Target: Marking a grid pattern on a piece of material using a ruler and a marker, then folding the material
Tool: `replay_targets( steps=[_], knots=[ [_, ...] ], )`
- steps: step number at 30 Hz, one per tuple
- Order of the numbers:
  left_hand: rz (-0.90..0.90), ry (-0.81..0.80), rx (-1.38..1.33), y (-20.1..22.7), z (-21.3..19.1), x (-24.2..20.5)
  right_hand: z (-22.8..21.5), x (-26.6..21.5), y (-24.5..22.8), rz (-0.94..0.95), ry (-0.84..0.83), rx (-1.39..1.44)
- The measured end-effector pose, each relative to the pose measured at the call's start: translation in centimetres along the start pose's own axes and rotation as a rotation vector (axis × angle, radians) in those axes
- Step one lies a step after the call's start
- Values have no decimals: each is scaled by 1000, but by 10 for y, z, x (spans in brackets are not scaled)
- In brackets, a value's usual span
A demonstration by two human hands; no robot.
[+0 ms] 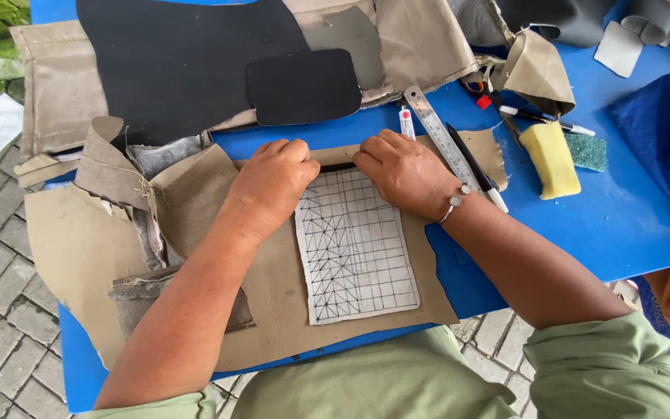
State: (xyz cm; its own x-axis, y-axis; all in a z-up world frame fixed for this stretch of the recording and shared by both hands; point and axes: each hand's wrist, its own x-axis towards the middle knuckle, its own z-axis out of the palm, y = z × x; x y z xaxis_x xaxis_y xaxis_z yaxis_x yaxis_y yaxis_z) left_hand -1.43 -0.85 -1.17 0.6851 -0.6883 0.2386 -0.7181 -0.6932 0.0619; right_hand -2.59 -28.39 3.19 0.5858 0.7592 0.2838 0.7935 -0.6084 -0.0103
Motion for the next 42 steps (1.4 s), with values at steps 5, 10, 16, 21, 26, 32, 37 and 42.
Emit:
replay_targets(
  steps=[5,10,16,21,26,32,37,42],
  knots=[
    [-1,-11,-36,0,-11,-5,2,1,2,-10,14,-8],
    [-26,-46,-26,3,-15,-6,5,0,-1,-94,59,-13],
    [-11,-103,-60,0,-22,-3,-4,-1,-10,-103,53,-118],
    [-60,-136,-57,9,-43,-2,-21,2,-15,36,43,101],
    [-98,-138,-94,5,-34,5,-23,6,-13,155,45,162],
    [-150,-122,-187,2,-29,6,-25,12,-12,210,14,232],
    [-185,-135,-269,7,-40,8,-22,12,-13,189,-35,167],
    [-209,-120,-223,10,-43,11,-16,9,-12,153,-74,94]
  ],
)
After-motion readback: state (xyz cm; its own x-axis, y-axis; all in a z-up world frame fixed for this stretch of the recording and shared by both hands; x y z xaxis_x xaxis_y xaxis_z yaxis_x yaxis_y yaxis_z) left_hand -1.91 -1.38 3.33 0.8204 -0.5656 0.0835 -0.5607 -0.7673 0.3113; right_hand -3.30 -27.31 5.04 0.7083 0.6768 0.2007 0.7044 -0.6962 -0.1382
